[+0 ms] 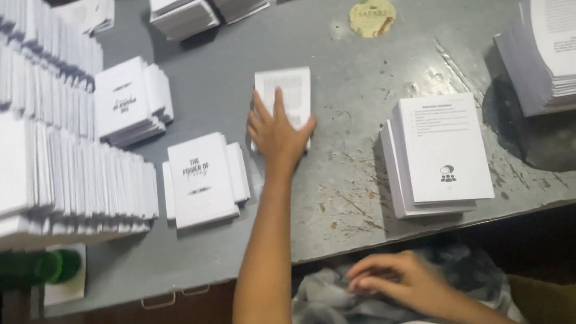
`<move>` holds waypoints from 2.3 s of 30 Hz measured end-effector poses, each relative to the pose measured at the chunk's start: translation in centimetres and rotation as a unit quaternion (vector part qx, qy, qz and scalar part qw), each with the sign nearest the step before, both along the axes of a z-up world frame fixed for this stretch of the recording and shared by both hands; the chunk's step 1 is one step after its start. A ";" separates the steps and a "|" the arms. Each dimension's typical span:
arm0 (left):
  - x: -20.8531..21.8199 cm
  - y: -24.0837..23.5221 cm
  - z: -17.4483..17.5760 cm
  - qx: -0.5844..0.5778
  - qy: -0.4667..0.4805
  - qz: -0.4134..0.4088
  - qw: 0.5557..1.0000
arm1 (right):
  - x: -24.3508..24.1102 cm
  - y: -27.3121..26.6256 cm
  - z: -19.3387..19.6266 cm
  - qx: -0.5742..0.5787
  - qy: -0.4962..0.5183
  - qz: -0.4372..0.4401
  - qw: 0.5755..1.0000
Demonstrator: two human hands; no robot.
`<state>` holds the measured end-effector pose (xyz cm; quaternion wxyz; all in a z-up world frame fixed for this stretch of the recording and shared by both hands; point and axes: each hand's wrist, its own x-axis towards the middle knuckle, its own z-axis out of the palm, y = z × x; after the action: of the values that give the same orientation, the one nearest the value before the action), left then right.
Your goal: Sorting and stacking small printed booklets into organized piles on a production table.
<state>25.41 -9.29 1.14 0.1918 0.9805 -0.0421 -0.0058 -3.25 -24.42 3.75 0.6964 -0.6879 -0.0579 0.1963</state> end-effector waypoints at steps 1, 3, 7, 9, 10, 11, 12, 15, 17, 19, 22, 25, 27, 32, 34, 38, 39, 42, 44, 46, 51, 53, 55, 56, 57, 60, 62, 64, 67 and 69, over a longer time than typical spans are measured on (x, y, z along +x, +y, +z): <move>-1.4 -0.1 0.8 -0.001 0.030 0.007 1.000 | -0.1 -0.5 -1.3 0.009 0.005 -0.038 0.999; -4.3 0.1 -0.4 0.001 0.068 0.021 0.997 | -0.1 -0.9 -3.2 0.020 0.018 -0.070 0.997; -12.8 1.7 -3.4 0.062 -0.097 0.010 0.993 | 0.3 0.3 -2.4 0.050 -0.069 -0.154 0.984; -16.3 2.3 -2.1 0.065 -0.082 0.002 0.995 | 1.4 1.1 -3.0 0.055 -0.134 -0.177 0.973; -17.7 2.6 -1.7 0.052 -0.086 -0.009 0.995 | 2.0 1.3 -4.6 -0.031 -0.220 -0.213 0.952; -20.1 2.7 -1.4 0.036 -0.081 -0.018 0.996 | 1.8 1.4 -6.2 -0.120 -0.294 -0.243 0.917; -20.9 3.3 -0.6 0.040 -0.074 -0.013 0.996 | 3.0 2.5 -4.9 -0.116 -0.287 -0.238 0.921; -22.4 3.0 0.2 -0.024 0.005 -0.037 0.999 | 6.5 3.3 -3.4 -0.174 -0.353 -0.287 0.873; -22.6 3.4 -0.4 0.028 0.003 -0.054 0.998 | 8.1 3.4 -5.3 -0.253 -0.359 -0.247 0.864; -22.4 3.8 0.7 -0.002 0.048 -0.088 0.995 | 8.2 3.2 -7.4 -0.262 -0.334 -0.264 0.866; -22.0 3.9 3.0 -0.095 0.071 -0.109 0.987 | 8.0 3.0 -8.7 -0.253 -0.308 -0.277 0.874; -22.0 3.5 4.5 -0.258 0.073 -0.062 0.961 | 8.4 2.7 -8.1 -0.224 -0.296 -0.283 0.884; -22.0 3.2 2.7 -0.348 0.099 -0.014 0.932 | 8.5 2.5 -8.3 -0.206 -0.286 -0.284 0.892; -20.3 3.7 -7.4 -0.623 0.208 0.079 0.750 | 8.7 2.2 -9.5 -0.251 -0.290 -0.248 0.890; -21.0 3.5 -7.4 -0.620 0.194 0.080 0.756 | 8.7 2.3 -8.9 -0.259 -0.282 -0.226 0.896; -21.4 2.4 -5.1 -0.623 0.147 0.019 0.768 | 9.5 1.3 -8.5 -0.289 -0.280 -0.199 0.894; -21.5 2.4 -4.6 -0.621 0.141 0.024 0.771 | 9.5 1.6 -8.0 -0.283 -0.283 -0.195 0.896; -21.7 2.0 -3.6 -0.598 0.104 -0.006 0.795 | 9.4 2.1 -6.6 -0.253 -0.285 -0.213 0.900; -21.6 1.8 -3.3 -0.617 0.104 0.012 0.780 | 8.9 2.7 -6.0 -0.237 -0.349 -0.233 0.876; -21.8 2.1 -4.3 -0.612 0.104 0.004 0.784 | 7.9 3.5 -6.1 -0.204 -0.340 -0.243 0.885; -22.7 2.5 -4.5 -0.615 0.124 0.024 0.778 | 6.9 3.1 -8.6 -0.106 -0.338 -0.207 0.912; -21.3 2.0 -0.9 -0.592 0.142 0.014 0.793 | 6.7 2.5 -8.6 -0.095 -0.313 -0.189 0.926; -20.9 2.1 0.5 -0.601 0.150 0.018 0.785 | 6.4 2.1 -8.5 -0.099 -0.292 -0.179 0.934; -20.7 2.2 1.3 -0.610 0.150 0.019 0.778 | 6.3 1.8 -8.3 -0.099 -0.278 -0.168 0.940; -20.7 2.3 1.3 -0.611 0.151 0.024 0.777 | 6.3 1.6 -8.2 -0.100 -0.275 -0.164 0.942; -20.3 2.7 1.4 -0.643 0.172 0.009 0.747 | 6.7 1.5 -7.8 -0.073 -0.256 -0.146 0.953; -20.3 2.7 1.6 -0.643 0.162 0.001 0.748 | 6.4 1.6 -7.7 -0.063 -0.254 -0.147 0.954; -20.4 2.8 1.6 -0.650 0.166 0.006 0.741 | 6.7 1.6 -7.2 -0.044 -0.248 -0.133 0.959; -20.7 2.9 1.2 -0.664 0.176 0.005 0.727 | 6.5 1.6 -7.2 -0.035 -0.247 -0.130 0.960; -20.7 2.9 0.5 -0.669 0.183 0.001 0.721 | 6.7 1.7 -7.0 -0.044 -0.250 -0.140 0.957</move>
<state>4.68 -6.34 1.61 0.8017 0.5773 0.0019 -0.1550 3.41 -22.68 -3.27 0.6494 -0.7460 -0.1245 -0.0794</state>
